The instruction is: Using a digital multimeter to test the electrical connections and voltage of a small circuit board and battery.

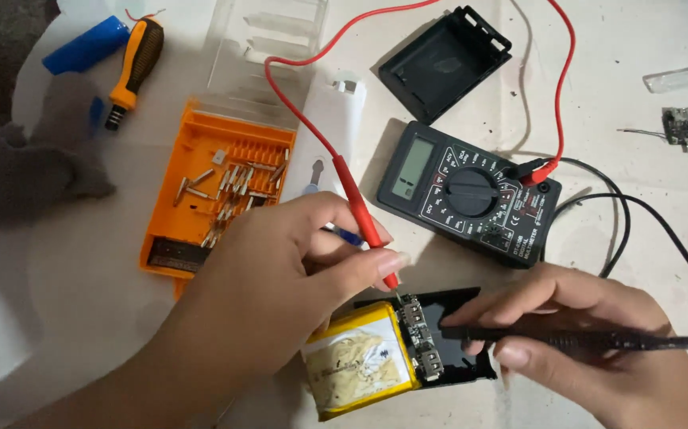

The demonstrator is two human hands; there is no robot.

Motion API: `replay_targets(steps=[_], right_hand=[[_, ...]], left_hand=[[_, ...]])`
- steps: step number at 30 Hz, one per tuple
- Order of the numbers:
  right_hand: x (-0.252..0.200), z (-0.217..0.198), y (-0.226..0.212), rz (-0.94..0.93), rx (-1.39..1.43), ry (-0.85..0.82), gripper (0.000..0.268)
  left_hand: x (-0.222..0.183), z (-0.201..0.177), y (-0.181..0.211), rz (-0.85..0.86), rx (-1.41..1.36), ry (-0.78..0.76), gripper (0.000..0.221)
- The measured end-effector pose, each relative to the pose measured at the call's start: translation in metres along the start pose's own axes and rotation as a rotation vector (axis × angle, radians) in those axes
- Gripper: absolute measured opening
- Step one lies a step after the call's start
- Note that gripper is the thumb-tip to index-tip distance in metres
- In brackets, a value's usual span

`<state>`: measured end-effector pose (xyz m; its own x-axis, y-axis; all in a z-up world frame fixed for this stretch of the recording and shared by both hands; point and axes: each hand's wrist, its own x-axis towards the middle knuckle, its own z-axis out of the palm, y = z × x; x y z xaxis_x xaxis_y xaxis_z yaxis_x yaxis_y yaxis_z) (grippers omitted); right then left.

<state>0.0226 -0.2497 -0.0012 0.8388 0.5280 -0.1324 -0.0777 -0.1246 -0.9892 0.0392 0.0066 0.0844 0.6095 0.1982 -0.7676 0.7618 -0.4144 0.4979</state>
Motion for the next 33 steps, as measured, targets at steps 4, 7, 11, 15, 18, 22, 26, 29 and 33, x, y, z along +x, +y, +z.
replay_targets(steps=[4, 7, 11, 15, 18, 22, 26, 29, 33], right_hand=[[0.003, 0.004, -0.005, 0.034, 0.018, 0.033, 0.008], [0.003, 0.004, -0.008, 0.050, -0.031, 0.049, 0.011], [0.004, 0.006, -0.013, 0.084, -0.077, 0.080, 0.013], [0.004, 0.009, -0.016, 0.088, -0.082, 0.075, 0.014], [0.002, 0.010, -0.015, 0.054, -0.034, 0.040, 0.009], [-0.003, 0.014, -0.014, -0.016, 0.020, 0.007, 0.011], [-0.004, 0.013, -0.009, -0.050, -0.015, -0.026, 0.012], [-0.004, 0.013, -0.009, -0.025, -0.003, -0.010, 0.011], [-0.005, 0.014, -0.011, -0.019, -0.031, 0.009, 0.009]], left_hand=[[-0.001, -0.003, 0.004, -0.047, -0.014, -0.061, 0.021], [0.000, -0.004, 0.002, -0.031, 0.004, -0.087, 0.024], [0.002, -0.004, -0.001, 0.033, 0.003, -0.080, 0.020], [0.002, -0.007, -0.002, 0.036, 0.027, -0.093, 0.024], [0.004, -0.008, -0.005, 0.059, 0.010, -0.105, 0.024], [0.001, -0.010, 0.000, 0.018, -0.011, -0.185, 0.020], [0.005, -0.009, -0.005, 0.062, 0.016, -0.167, 0.023], [0.006, -0.010, -0.006, 0.094, 0.065, -0.156, 0.024], [0.004, -0.009, -0.005, 0.092, 0.069, -0.196, 0.026]])
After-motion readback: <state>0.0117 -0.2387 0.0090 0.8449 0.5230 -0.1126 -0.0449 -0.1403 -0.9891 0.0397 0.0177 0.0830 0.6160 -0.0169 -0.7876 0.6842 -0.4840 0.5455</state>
